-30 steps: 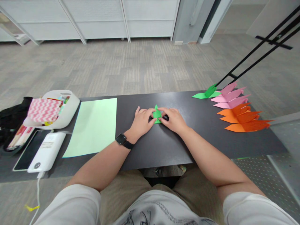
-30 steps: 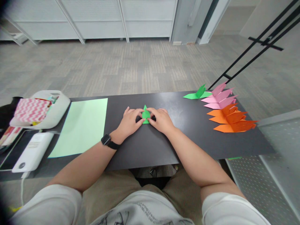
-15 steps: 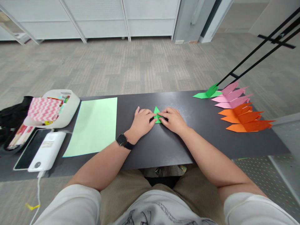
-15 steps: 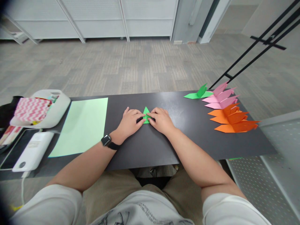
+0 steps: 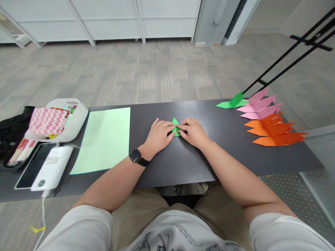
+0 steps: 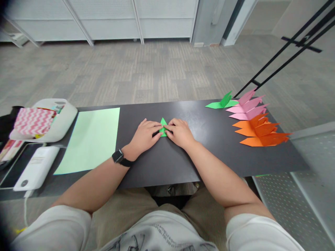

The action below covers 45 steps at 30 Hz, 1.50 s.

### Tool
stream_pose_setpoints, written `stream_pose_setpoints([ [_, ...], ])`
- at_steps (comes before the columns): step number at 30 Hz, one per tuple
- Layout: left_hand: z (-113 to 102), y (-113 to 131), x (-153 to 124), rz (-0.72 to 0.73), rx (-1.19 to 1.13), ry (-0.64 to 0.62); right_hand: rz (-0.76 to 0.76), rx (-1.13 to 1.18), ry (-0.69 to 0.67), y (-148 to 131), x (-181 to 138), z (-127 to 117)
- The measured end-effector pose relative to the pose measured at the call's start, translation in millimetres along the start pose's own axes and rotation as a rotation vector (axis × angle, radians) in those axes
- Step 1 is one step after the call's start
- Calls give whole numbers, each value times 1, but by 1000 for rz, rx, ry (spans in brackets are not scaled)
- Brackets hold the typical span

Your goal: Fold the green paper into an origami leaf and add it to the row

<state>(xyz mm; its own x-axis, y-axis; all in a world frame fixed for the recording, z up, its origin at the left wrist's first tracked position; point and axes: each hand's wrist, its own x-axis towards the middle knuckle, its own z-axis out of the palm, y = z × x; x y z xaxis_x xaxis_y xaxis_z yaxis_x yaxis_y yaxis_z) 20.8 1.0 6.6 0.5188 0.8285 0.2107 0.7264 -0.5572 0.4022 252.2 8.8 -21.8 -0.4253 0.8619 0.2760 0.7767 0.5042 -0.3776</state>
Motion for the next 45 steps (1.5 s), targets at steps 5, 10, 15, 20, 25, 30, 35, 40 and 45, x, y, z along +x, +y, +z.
stream_pose_setpoints([
  [5, 3, -4, 0, -22, 7, -24, 5, -1, 19, 0, 0, 0],
  [10, 3, -4, 1, -34, 15, -26, 11, 8, 32, 1, -1, 1],
  [15, 2, -3, 1, -43, 21, -23, 26, 13, 25, 2, -1, 1],
  [20, 3, -5, 2, -36, 5, -19, 21, 0, 25, 1, 0, 1],
  [25, -1, -8, 2, -1, -45, 29, 20, -22, 13, -1, 1, -1],
  [30, -12, -6, -2, 105, -10, -3, 26, -5, 9, -1, 1, 0],
  [35, -19, -7, -4, 167, 73, -97, 33, -7, 20, 1, 0, 2],
  [40, -22, -10, -3, 207, 118, -177, 33, 6, 24, 2, 0, 2],
  [45, -26, -8, -7, 207, 180, -221, 31, 16, 16, 3, 0, 2],
])
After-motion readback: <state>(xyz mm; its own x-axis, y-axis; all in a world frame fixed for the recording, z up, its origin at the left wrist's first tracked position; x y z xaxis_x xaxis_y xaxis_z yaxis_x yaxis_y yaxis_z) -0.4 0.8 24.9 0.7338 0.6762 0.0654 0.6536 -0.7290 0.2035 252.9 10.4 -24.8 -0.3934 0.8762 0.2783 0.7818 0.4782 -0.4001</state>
